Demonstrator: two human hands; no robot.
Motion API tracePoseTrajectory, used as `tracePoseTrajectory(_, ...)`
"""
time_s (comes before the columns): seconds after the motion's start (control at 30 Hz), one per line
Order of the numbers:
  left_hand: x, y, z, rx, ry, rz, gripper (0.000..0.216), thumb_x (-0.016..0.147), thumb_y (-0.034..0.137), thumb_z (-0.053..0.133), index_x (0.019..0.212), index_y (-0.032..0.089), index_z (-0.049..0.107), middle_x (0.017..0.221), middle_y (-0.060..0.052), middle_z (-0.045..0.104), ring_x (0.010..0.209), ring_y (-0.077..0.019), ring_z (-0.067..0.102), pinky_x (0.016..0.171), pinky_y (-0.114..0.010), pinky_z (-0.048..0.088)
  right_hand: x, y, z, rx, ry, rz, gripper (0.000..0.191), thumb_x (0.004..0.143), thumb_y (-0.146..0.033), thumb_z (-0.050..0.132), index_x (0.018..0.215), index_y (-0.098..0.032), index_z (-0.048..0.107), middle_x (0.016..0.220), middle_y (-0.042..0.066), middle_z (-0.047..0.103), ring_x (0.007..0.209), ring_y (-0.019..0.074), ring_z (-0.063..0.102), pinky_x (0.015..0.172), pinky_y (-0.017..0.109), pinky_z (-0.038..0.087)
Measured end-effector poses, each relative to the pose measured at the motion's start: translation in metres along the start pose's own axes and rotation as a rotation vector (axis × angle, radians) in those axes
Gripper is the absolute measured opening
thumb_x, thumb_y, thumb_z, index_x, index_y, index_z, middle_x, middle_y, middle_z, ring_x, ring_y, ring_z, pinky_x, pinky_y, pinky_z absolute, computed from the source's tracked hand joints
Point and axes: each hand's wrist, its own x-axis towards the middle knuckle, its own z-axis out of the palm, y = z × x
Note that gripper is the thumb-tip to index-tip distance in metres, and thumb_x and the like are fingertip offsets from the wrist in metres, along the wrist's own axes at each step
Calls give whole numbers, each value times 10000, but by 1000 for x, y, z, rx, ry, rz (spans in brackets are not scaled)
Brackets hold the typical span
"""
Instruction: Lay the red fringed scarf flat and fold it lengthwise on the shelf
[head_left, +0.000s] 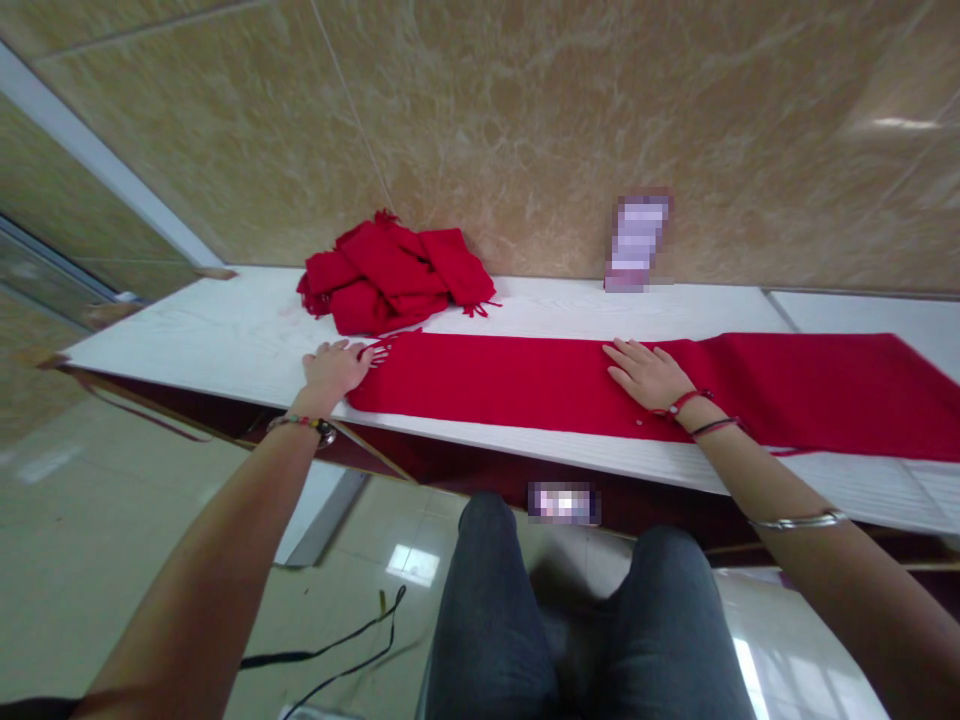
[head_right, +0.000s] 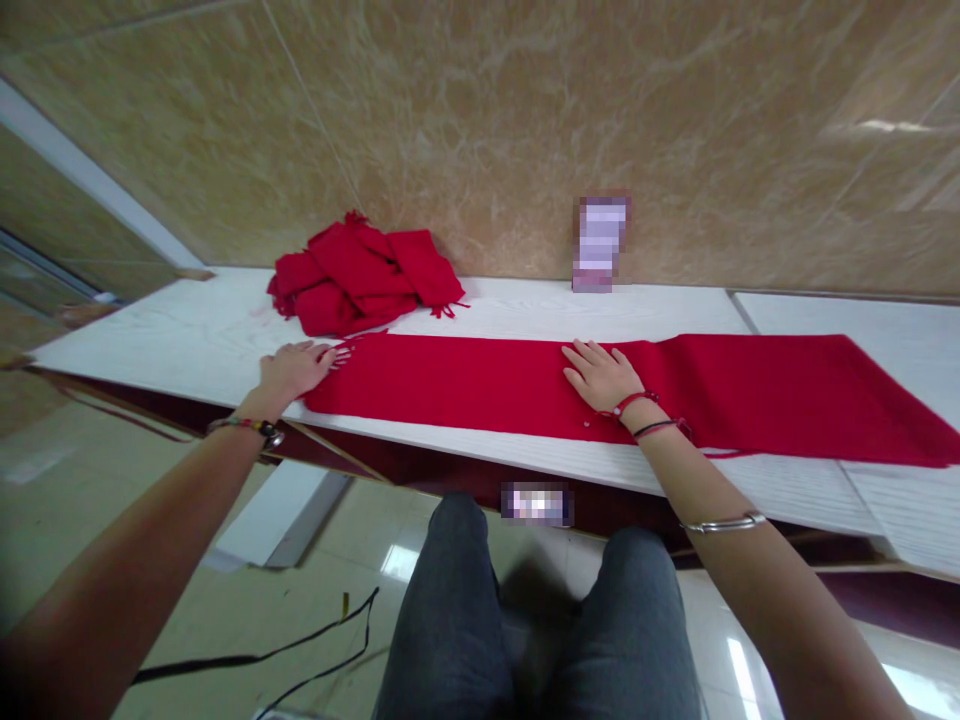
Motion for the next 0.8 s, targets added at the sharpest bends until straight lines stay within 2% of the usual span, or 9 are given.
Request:
tracePoseTrajectory(0.1,-4,4,-10,17,69,-27,498,889,369,273,1155,146,630,1285,-162,535,1169,-367,468,910,-521,410,-3,7,1,-5,-3,11,520,930,-349,241,1392,-182,409,1462,78,356,1334,255,339,1052,487,314)
tracePoseTrajectory(0.23,-9,49,-17,-71,144,347,501,910,340,281,1286,112,521,1390,-146,437,1295,-254,367,1058,-388,317,-2,9,4,27,3,10,514,929,-356,248,1384,-186,418,1460,84,363,1333,260,340,1054,499,312)
tracePoseTrajectory(0.3,-13,80,-17,-123,107,520,516,928,391,264,1352,161,448,1474,-101,329,1370,-242,249,1100,-398,250,-2,8,-3,70,6,11,511,925,-359,270,1370,-168,434,1457,101,368,1334,260,339,1059,485,316)
tracePoseTrajectory(0.4,-18,113,-11,-165,-62,563,540,936,447,236,1427,237,316,1532,-67,202,1404,-273,159,1097,-489,220,-13,19,-27,132,103,4,514,927,-377,279,1366,-160,434,1463,106,358,1355,242,300,1069,452,320)
tracePoseTrajectory(0.47,-18,121,-5,-164,-122,555,548,939,449,213,1450,254,251,1535,-56,193,1406,-273,157,1094,-523,198,-28,42,-45,124,202,57,521,933,-397,262,1381,-176,412,1474,97,343,1368,237,271,1077,464,305)
tracePoseTrajectory(0.53,-16,120,0,-155,-120,550,549,939,439,199,1456,256,231,1534,-49,196,1407,-262,158,1098,-525,187,-48,74,-56,60,230,209,530,933,-421,259,1389,-190,398,1474,100,340,1365,266,272,1065,533,294)
tracePoseTrajectory(0.63,-10,114,5,-136,-114,532,553,936,433,189,1454,246,242,1535,-47,185,1406,-267,161,1095,-526,195,-79,125,-49,-30,34,479,527,923,-445,271,1392,-238,396,1464,98,359,1340,334,301,997,659,294)
tracePoseTrajectory(0.7,-7,115,6,-123,-112,536,556,934,432,186,1454,244,245,1535,-48,185,1406,-268,161,1094,-534,194,-95,149,-36,-38,-91,566,533,921,-446,267,1413,-263,362,1481,87,330,1336,340,306,996,645,304)
tracePoseTrajectory(0.8,-8,124,5,-131,-106,560,558,932,438,186,1454,247,243,1534,-51,185,1410,-268,147,1092,-545,185,-108,169,-23,-21,-135,625,570,927,-467,216,1453,-260,282,1521,64,239,1359,329,256,1047,572,272)
